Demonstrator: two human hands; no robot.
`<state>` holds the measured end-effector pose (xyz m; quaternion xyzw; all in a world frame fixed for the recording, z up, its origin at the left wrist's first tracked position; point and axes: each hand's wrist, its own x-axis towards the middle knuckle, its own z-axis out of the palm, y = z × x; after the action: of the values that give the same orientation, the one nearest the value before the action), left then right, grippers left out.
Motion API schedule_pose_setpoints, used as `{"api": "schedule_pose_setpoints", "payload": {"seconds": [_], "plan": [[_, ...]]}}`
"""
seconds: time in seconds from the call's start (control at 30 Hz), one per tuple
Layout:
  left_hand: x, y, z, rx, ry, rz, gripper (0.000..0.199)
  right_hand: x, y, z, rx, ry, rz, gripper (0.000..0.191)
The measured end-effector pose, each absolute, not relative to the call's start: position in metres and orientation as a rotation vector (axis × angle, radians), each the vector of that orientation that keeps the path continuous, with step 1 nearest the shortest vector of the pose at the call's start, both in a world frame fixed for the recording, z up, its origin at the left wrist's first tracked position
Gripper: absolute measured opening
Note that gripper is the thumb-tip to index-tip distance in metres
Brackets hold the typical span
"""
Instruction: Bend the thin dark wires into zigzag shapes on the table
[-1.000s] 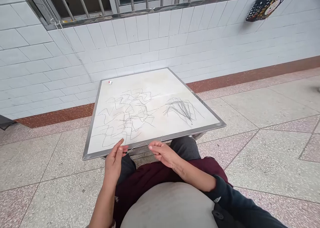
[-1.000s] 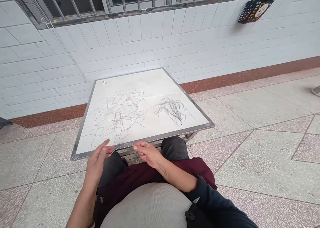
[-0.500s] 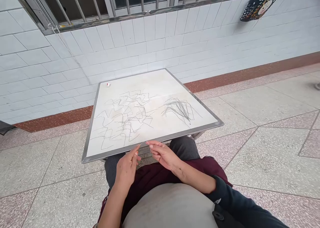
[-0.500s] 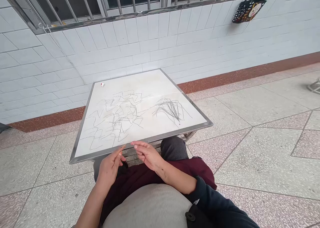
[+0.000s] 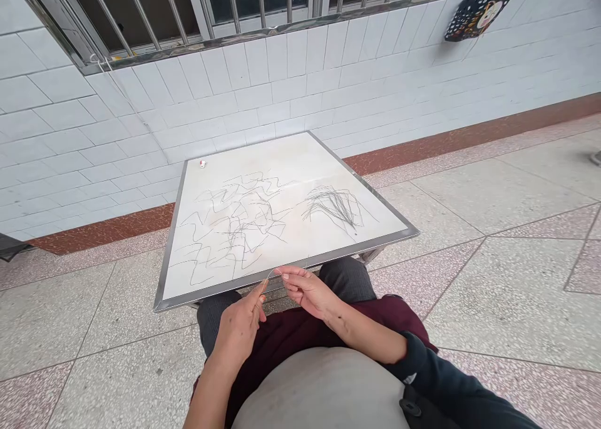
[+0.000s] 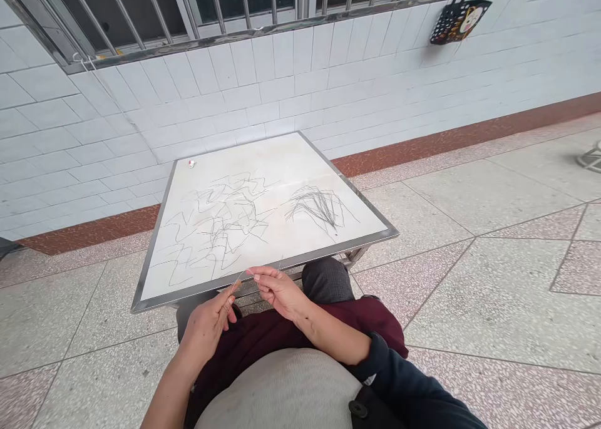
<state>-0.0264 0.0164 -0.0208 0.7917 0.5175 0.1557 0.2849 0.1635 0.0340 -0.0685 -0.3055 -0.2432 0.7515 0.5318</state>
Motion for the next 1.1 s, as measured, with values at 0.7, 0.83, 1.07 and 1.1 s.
{"api": "schedule_pose_setpoints", "payload": {"seconds": [0.7,0.83,1.07,1.1], "plan": [[-0.027,0.012,-0.028,1.795,1.561,0.673,0.044,0.166,0.033,-0.066,-0.775,-0.553,1.733,0.031],[-0.032,0.018,-0.036,1.694,1.545,0.741,0.046,0.168,0.032,-0.067,-0.734,-0.504,1.763,0.03],[-0.052,0.049,-0.045,1.733,1.571,0.741,0.046,0.173,0.034,-0.075,-0.772,-0.445,1.749,0.026],[-0.054,0.056,-0.045,1.769,1.577,0.734,0.046,0.173,0.036,-0.077,-0.774,-0.438,1.75,0.026]]}}
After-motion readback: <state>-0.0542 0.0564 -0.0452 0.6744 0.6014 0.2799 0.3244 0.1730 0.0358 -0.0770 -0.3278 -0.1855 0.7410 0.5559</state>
